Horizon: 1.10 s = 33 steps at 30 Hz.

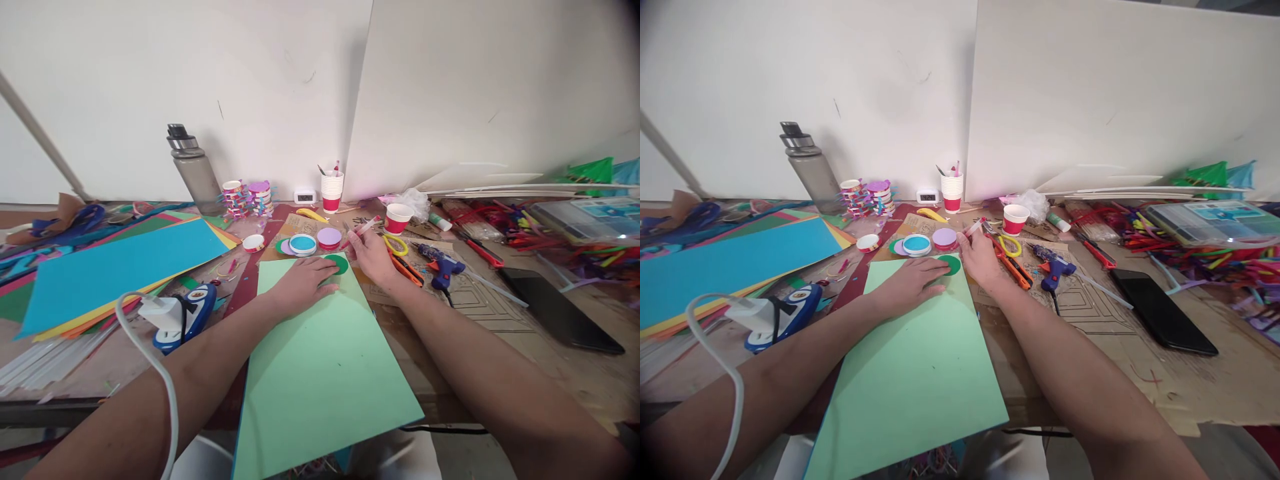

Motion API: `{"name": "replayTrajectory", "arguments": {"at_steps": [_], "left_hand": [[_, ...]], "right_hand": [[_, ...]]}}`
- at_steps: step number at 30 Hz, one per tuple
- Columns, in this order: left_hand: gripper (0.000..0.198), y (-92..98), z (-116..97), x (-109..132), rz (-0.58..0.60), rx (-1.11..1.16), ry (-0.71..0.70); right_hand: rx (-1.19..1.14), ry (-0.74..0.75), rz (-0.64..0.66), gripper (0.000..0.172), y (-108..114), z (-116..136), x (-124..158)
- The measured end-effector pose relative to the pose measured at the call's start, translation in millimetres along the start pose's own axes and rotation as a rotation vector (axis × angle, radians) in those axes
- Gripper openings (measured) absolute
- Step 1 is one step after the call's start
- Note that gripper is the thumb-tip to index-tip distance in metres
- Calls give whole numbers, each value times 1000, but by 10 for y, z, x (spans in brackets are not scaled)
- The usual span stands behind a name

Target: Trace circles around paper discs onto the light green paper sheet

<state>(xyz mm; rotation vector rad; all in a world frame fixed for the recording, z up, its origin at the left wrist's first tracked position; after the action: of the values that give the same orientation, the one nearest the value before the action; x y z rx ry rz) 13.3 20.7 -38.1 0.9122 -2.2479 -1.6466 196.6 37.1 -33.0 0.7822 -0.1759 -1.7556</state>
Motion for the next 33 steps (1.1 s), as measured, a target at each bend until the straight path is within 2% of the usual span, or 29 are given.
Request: {"name": "replayTrajectory", "arguments": {"at_steps": [8,12,16,22,33], "left_hand": [[43,-22,8,7,-18,-15,-12],[44,-32,17,8,-27,-16,-21],[43,-24,26,7,-34,-1,-19],[42,-20,24,9,-15,-11,3],[41,-10,15,4,-8,-13,5]], "right_hand": [[-69,-53,104,37,-48,-54,-8],[-46,-90,97,24,-44,-81,-24],[32,-60,94,7,-48,-79,-34],[76,-28,64,9,-39,-59,-24],[131,-40,91,10,-38,-47,-25]]}}
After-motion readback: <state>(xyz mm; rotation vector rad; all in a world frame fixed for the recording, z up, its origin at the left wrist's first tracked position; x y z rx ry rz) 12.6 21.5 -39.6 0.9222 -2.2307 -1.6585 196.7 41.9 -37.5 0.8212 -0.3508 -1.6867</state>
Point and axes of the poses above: each hand's wrist, its own x-axis away from the middle knuckle, its own y-axis out of the back of the hand, z = x × y, the point moved 3 cm from there along -x, towards the middle knuckle, and after that the axes turned 7 degrees about x, right-handed, at the moved point
